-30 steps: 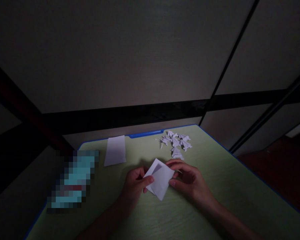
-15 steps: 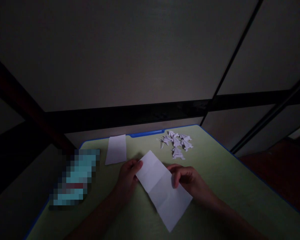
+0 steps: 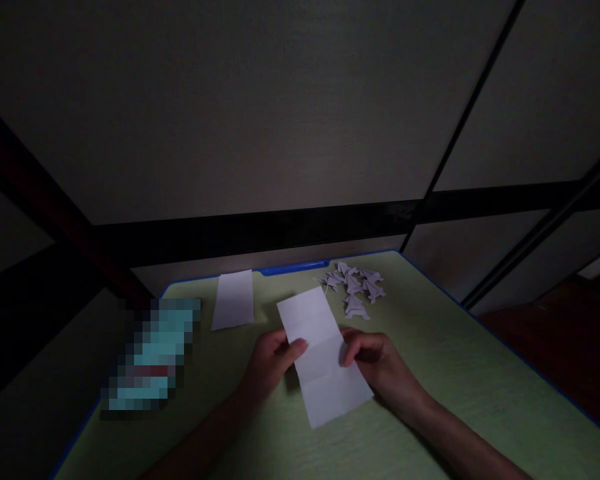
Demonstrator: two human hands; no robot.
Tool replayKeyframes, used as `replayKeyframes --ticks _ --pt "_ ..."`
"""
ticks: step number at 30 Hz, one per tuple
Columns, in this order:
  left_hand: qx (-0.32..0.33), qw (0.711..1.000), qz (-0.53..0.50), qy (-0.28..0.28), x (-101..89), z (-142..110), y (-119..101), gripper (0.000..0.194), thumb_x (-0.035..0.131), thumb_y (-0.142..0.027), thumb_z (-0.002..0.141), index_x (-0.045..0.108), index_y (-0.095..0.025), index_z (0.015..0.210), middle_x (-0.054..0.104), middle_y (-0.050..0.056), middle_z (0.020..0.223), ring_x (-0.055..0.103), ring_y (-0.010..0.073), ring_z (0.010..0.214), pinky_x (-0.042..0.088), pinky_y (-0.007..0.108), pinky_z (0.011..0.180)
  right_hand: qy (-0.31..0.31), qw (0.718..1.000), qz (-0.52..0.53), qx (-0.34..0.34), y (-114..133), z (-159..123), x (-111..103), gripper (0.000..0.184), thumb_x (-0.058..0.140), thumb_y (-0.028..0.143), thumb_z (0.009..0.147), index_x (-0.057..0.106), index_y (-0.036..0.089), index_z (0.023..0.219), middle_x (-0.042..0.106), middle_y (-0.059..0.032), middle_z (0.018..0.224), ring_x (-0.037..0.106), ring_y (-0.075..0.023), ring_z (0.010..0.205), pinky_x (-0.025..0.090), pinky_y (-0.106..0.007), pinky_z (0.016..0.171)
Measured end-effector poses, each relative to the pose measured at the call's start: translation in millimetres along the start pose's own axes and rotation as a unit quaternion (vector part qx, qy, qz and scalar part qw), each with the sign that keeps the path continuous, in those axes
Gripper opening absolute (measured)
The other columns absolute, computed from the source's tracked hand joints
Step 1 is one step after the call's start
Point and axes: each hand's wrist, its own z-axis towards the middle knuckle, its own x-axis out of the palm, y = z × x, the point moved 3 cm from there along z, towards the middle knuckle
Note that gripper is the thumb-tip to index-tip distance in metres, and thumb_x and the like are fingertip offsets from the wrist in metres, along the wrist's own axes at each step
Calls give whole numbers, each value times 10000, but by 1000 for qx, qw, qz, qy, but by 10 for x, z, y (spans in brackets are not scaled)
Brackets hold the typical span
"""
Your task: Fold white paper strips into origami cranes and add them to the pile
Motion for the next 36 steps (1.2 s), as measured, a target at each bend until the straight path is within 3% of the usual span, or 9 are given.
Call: replayKeyframes --ticks 4,8,16,21,25,30,33,36 --pt "-8 1000 6 -27 21 -18 6 194 599 -291 570 599 -100 602 585 3 513 484 117 482 350 203 452 14 999 -32 7 36 -4 21 113 581 59 578 616 158 537 537 -18 799 516 -134 741 391 -223 609" --pt "-4 1000 11 -19 31 -17 9 218 603 -310 566 610 -97 614 595 9 524 471 105 457 344 196 430 22 999 -35 9 33 1 8 208 507 8 578 636 167 616 549 -12 841 515 -138 784 382 -236 664" --pt "14 999 29 16 25 -2 105 244 591 -323 591 625 -107 701 627 32 617 515 139 555 386 219 493 -33 997 -24 63 8 6 -12 221 484 31 572 644 156 658 624 -1 661 544 -113 616 404 -242 601" --pt "11 1000 28 1 24 -21 43 239 594 -348 583 598 -109 589 575 6 519 477 114 497 355 196 445 -24 998 -34 55 15 -5 21 160 615 98 545 640 170 687 637 -3 690 559 -114 620 423 -241 598" --pt "-2 999 25 20 31 -22 33 282 567 -388 601 568 -110 551 533 -6 464 467 97 446 347 184 402 -46 996 -40 60 -1 -4 23 166 673 142 500 641 161 662 634 -3 659 543 -108 563 413 -227 543" --pt "40 997 -39 57 13 -3 57 435 493 -506 611 549 -110 781 589 54 603 541 141 479 397 204 347 -99 989 -91 62 -30 -4 -20 128 639 250 570 614 125 553 558 23 502 460 -80 469 335 -204 460" --pt "51 994 -43 81 34 -17 37 481 586 -436 560 488 -135 921 604 79 730 554 143 514 414 190 342 -103 988 -103 51 -55 -3 -29 179 634 270 577 561 119 514 507 37 467 416 -67 443 296 -195 438" --pt "25 997 -10 69 65 -33 15 418 644 -272 538 486 -131 898 609 73 736 540 119 487 405 169 333 -104 988 -109 26 -62 -1 -16 209 658 249 549 490 131 509 469 52 474 390 -57 437 281 -185 425"
